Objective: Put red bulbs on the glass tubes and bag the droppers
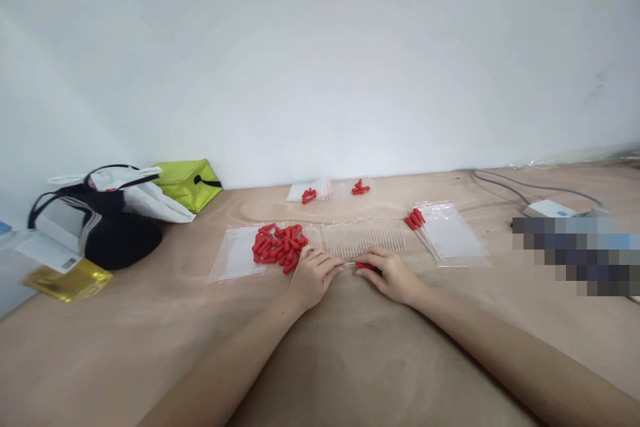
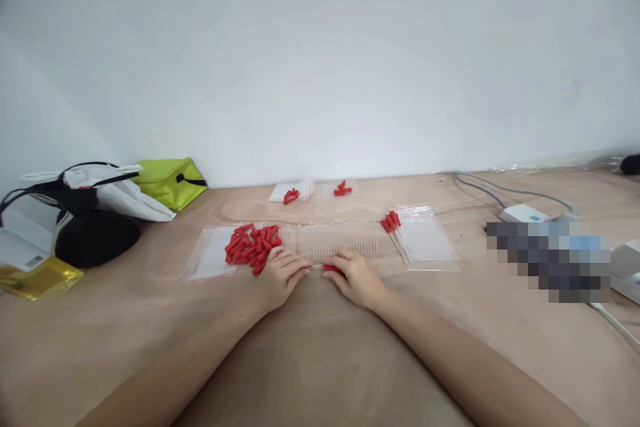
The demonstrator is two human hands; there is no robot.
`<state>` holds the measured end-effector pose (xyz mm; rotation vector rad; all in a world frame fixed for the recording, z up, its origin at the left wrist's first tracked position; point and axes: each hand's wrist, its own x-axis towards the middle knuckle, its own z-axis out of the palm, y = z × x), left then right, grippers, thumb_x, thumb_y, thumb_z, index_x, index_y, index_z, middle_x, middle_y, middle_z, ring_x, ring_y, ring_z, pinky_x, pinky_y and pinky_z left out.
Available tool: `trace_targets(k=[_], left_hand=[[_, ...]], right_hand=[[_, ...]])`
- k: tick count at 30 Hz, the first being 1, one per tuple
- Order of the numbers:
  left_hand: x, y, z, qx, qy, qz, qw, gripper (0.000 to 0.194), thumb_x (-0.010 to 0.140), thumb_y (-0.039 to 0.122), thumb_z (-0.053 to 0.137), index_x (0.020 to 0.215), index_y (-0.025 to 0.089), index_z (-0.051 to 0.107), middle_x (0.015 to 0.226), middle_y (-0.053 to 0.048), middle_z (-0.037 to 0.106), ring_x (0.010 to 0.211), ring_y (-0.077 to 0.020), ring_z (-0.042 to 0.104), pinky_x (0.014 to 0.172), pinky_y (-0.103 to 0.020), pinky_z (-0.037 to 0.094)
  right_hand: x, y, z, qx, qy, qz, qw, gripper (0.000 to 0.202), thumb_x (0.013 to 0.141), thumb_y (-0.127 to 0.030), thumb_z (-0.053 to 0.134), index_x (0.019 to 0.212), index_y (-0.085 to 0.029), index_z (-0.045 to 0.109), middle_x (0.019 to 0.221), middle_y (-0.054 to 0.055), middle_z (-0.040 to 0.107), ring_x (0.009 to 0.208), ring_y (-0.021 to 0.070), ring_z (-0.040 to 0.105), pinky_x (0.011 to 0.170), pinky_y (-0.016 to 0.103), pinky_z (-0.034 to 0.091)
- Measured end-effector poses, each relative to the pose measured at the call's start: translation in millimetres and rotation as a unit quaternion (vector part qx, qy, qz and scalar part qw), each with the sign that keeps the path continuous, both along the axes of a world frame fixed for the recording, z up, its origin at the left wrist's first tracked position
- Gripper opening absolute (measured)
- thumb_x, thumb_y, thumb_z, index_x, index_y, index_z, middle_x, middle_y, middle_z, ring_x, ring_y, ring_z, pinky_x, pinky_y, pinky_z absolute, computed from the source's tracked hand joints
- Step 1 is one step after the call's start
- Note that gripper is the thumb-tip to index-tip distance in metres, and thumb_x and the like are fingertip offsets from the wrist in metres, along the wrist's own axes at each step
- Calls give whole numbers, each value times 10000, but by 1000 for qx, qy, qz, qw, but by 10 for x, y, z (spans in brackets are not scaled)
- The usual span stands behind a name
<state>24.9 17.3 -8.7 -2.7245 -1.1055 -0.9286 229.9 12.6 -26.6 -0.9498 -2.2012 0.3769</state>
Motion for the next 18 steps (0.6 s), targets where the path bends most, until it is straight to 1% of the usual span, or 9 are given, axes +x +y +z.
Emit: trace_targets(k=[5, 10, 13, 18], left_hand=[[0, -16, -10, 10, 7, -10, 1000, 238, 894, 268, 404, 844, 198, 626, 735, -8, 663, 671, -136, 544, 779, -331, 320], [7, -20, -1, 12, 20, -30, 999, 248, 898, 216, 372, 873, 194, 618, 741, -16, 656, 652, -126, 549, 806, -338, 326], [6, -13, -9, 9, 14, -44, 999, 238, 892, 188, 374, 875, 189, 611, 737, -16, 653, 659, -124, 558, 813, -338, 321], [-2, -4, -24, -10, 8, -56, 998, 222, 873, 139, 384, 863, 195, 599, 734, -4, 661, 662, -122, 571, 771, -329, 291]], right_hand=[[-2, -10, 1, 6, 27, 12, 1000, 190, 837, -270, 477, 946, -185, 607, 846, 61, 616, 767, 146, 581, 695, 272, 475], [-26, -17, 8, 20, 30, 10, 999, 202, 855, -265, 444, 919, -180, 615, 833, 65, 627, 754, 146, 589, 685, 275, 486], [-29, -13, 6, 38, 25, 16, 999, 212, 864, -267, 427, 904, -185, 618, 828, 64, 634, 751, 146, 591, 682, 276, 489], [-18, -11, 10, 77, 32, 31, 996, 226, 873, -269, 406, 890, -193, 618, 833, 62, 643, 763, 149, 588, 697, 284, 487]])
